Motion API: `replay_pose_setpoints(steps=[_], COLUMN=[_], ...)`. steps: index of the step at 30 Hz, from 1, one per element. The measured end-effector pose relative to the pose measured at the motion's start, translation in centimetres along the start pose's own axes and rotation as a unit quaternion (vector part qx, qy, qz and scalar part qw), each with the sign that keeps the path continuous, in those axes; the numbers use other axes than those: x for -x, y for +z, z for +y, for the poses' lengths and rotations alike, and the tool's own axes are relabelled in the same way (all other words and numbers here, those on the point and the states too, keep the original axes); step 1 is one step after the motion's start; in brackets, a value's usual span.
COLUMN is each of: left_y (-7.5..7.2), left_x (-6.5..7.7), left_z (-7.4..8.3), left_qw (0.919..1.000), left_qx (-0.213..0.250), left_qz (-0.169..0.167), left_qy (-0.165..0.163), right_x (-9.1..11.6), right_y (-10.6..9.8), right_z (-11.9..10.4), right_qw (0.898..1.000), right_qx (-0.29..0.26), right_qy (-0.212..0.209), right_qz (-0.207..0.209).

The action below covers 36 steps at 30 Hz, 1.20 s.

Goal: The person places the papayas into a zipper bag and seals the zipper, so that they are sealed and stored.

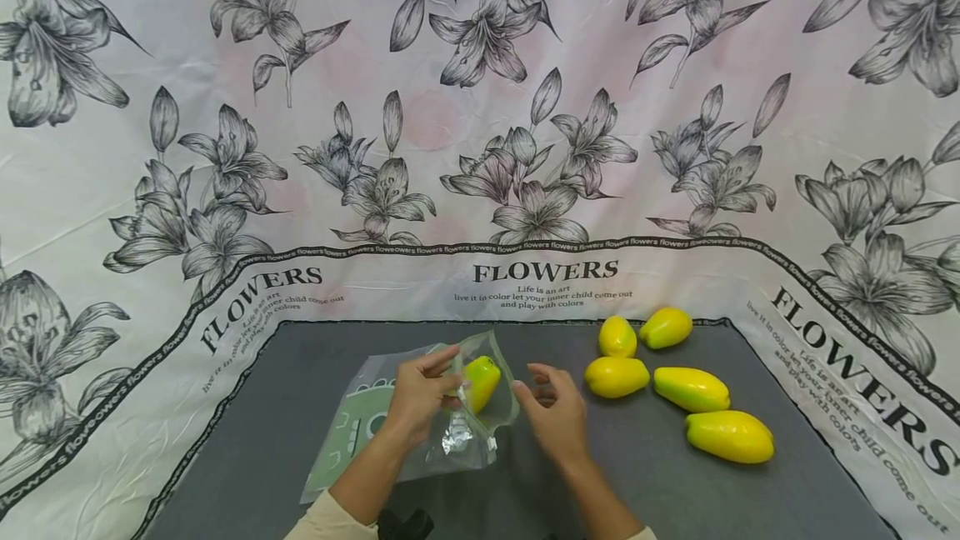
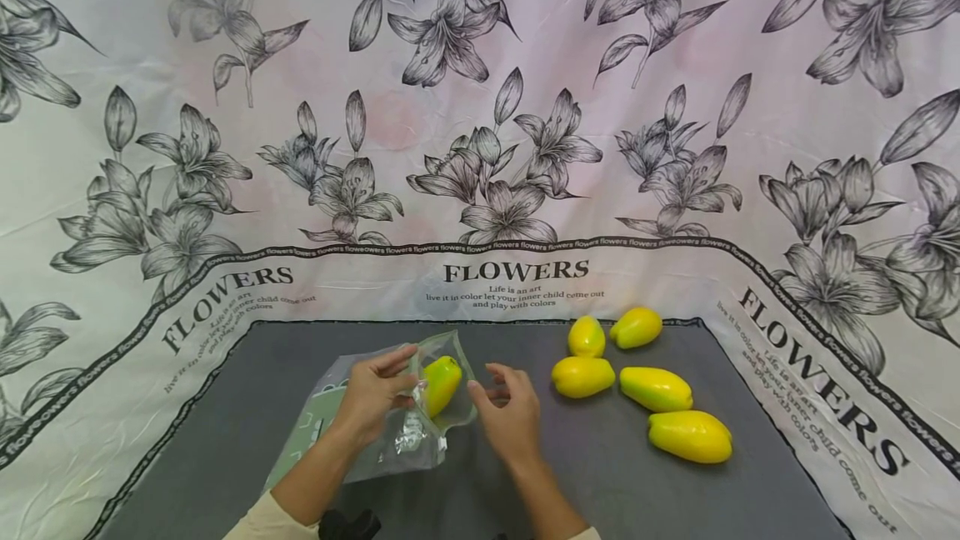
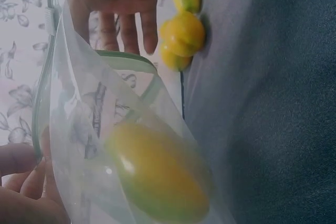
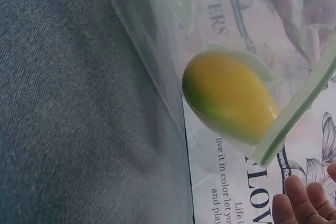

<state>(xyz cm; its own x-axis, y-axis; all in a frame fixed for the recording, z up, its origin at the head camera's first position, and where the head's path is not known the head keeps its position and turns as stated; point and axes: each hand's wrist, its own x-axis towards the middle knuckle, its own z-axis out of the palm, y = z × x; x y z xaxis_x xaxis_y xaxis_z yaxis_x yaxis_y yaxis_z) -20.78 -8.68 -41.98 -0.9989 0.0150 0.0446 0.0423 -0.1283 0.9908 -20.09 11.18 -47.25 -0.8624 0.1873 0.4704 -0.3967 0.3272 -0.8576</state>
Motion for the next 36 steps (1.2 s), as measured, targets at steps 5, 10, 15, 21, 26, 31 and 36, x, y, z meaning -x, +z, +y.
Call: replay_pose_setpoints(steps=[5,10,15,21,26,31,36], left_y=[-0.2,-0.3,-0.3,-0.5,-0.5,-0.5,-0.4], left_x=[-0.1,-0.2,-0.3,-0.3,-0.3,-0.3,-0.3], left_z=[0.1,0.3,0.4,0.4,0.4,0.4,0.5], left_qw=[1.0,0.9998,0.9998,0.9998,0.9999,0.9999,0.9998], left_qx=[0.006,0.012,0.015,0.009,0.003,0.006,0.006], left_qz=[0.008,0.013,0.016,0.018,0.016,0.015,0.017], left_qy=[0.001,0.001,0.001,0.004,0.005,0.002,-0.001], right_x=[0.0,-0.1,-0.5,-1.5,-2.3,-2.8,-3.2], right_y=[-0.4,-1.1,-2.4,-5.0,-7.4,-10.0,-12.4], right_z=[0.1,0.2,0.1,-0.6,-1.2,-1.8,-2.1], right_qw=[1.0,1.0,1.0,0.998,0.997,0.995,0.992], right_qx=[0.002,0.008,0.017,0.048,0.063,0.084,0.103], right_qy=[-0.006,-0.009,-0.022,-0.038,-0.052,-0.054,-0.064], right_qz=[0.001,0.005,0.011,0.008,0.01,0.014,0.012])
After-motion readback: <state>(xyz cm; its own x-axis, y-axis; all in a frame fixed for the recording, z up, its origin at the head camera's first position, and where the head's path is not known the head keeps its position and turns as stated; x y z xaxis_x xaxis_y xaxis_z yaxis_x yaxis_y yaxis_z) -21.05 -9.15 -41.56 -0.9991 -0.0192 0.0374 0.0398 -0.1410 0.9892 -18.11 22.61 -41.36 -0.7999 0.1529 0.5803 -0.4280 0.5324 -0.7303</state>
